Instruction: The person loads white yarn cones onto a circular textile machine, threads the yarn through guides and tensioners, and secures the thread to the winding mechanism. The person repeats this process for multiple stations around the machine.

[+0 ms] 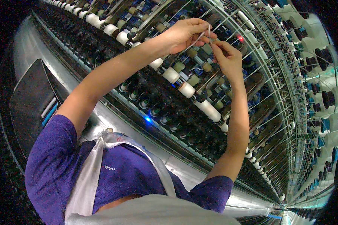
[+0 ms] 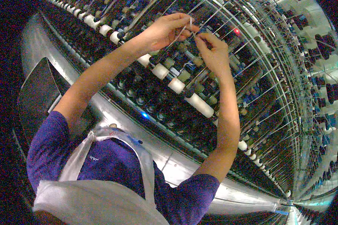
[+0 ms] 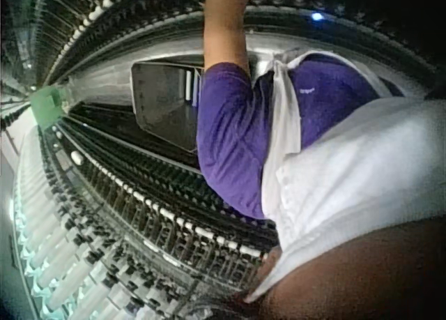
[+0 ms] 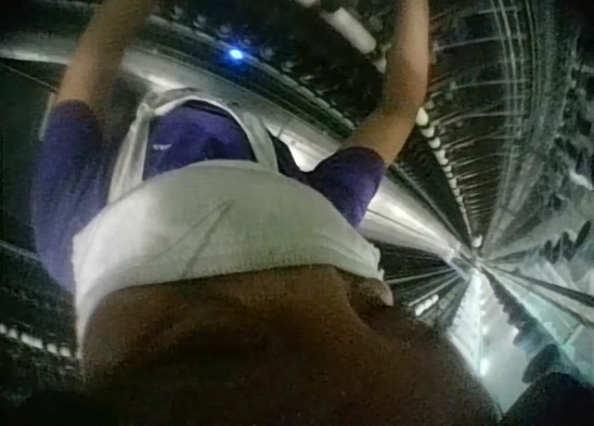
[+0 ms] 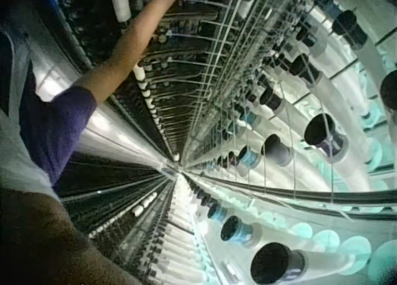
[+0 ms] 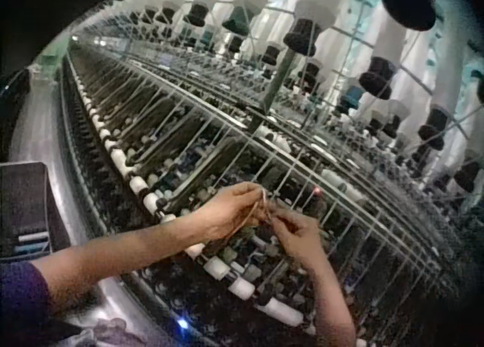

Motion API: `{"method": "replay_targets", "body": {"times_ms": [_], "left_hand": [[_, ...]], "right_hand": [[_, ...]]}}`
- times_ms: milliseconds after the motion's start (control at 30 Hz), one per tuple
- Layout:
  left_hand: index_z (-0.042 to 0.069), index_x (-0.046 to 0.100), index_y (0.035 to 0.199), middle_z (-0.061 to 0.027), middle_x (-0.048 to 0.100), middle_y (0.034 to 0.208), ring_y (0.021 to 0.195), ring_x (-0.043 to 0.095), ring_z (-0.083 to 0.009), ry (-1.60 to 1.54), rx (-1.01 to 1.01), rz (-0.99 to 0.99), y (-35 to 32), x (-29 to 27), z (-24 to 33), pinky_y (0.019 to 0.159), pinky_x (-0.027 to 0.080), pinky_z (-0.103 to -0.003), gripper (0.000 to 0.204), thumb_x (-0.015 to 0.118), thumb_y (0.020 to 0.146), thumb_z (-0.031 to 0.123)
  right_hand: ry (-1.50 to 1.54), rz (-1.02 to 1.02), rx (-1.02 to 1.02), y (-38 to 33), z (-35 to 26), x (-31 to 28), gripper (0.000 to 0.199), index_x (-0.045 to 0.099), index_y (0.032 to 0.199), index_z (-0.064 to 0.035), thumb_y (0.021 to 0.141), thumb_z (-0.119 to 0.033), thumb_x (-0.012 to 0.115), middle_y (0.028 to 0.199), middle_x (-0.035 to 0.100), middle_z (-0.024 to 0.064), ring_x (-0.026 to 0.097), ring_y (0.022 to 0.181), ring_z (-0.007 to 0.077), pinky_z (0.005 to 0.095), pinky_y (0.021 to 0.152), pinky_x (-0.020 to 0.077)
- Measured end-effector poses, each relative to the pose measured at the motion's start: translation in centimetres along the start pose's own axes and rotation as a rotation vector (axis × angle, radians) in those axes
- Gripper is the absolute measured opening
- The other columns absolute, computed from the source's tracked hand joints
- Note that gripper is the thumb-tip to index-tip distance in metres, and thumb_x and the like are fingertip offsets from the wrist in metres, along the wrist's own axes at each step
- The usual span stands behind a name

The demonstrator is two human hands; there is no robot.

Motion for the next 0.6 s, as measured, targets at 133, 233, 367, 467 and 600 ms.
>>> {"method": "replay_targets", "body": {"times_ms": [133, 233, 367, 467, 600], "left_hand": [[0.006, 0.060, 0.106, 0.0044, 0.050, 0.073, 0.062, 0.043, -0.0048, 0.288, 0.160, 0.156, 0.1, -1.0, 0.3, 0.057, 0.036, -0.021, 0.019, 0.056, 0.095, 0.022], [0.007, 0.067, 0.094, 0.0012, 0.055, 0.076, 0.068, 0.049, -0.0076, 0.799, 0.276, 0.129, 0.3, -0.7, 0.3, 0.064, 0.042, -0.024, 0.037, 0.050, 0.097, 0.039], [0.002, 0.067, 0.095, -0.0018, 0.058, 0.073, 0.070, 0.049, -0.0078, 1.116, 0.111, -0.072, 1.0, 1.3, -1.8, 0.067, 0.044, -0.030, 0.052, 0.053, 0.093, 0.052], [0.002, 0.066, 0.080, -0.0083, 0.053, 0.062, 0.059, 0.047, -0.0136, 0.996, 0.264, 0.036, 1.0, 1.7, -2.4, 0.054, 0.039, -0.033, 0.050, 0.058, 0.090, 0.050], [0.003, 0.063, 0.085, -0.0101, 0.057, 0.076, 0.070, 0.057, -0.0241, 1.193, 0.693, 0.035, -0.2, 1.1, -1.7, 0.064, 0.045, -0.037, 0.029, 0.059, 0.092, 0.030]], "right_hand": [[-0.097, 0.091, 0.023, -1.0, 0.5, -0.9, 0.018, 0.069, 0.097, -0.0024, 0.087, -0.018, 0.065, 0.078, 0.068, 0.0065, 0.060, 0.067, 0.0114, 0.0280, 0.064, 0.0488], [-0.137, 0.102, -0.009, -1.4, 0.4, -1.5, 0.018, 0.069, 0.097, -0.0034, 0.088, -0.017, 0.065, 0.081, 0.069, 0.0091, 0.063, 0.070, 0.0143, 0.0283, 0.067, 0.0494], [-0.123, 0.091, -0.101, -1.4, -0.1, -1.2, 0.018, 0.067, 0.099, -0.0019, 0.091, -0.018, 0.063, 0.074, 0.062, 0.0018, 0.056, 0.063, 0.0082, 0.0240, 0.058, 0.0439], [-0.102, 0.082, -0.108, -1.4, -0.4, -0.6, 0.018, 0.067, 0.099, -0.0010, 0.092, -0.017, 0.064, 0.070, 0.059, -0.0021, 0.052, 0.058, 0.0047, 0.0214, 0.054, 0.0415], [0.017, 0.053, 0.047, -1.4, -0.2, 0.5, 0.018, 0.070, 0.099, -0.0026, 0.087, -0.016, 0.066, 0.077, 0.068, 0.0056, 0.063, 0.065, 0.0104, 0.0253, 0.060, 0.0491]]}}
Point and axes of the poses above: each hand's wrist, its own y-axis towards the middle knuckle, its own x-axis out of the palm, z = x × y, the point moved 2 cm from there along y, towards the middle knuckle
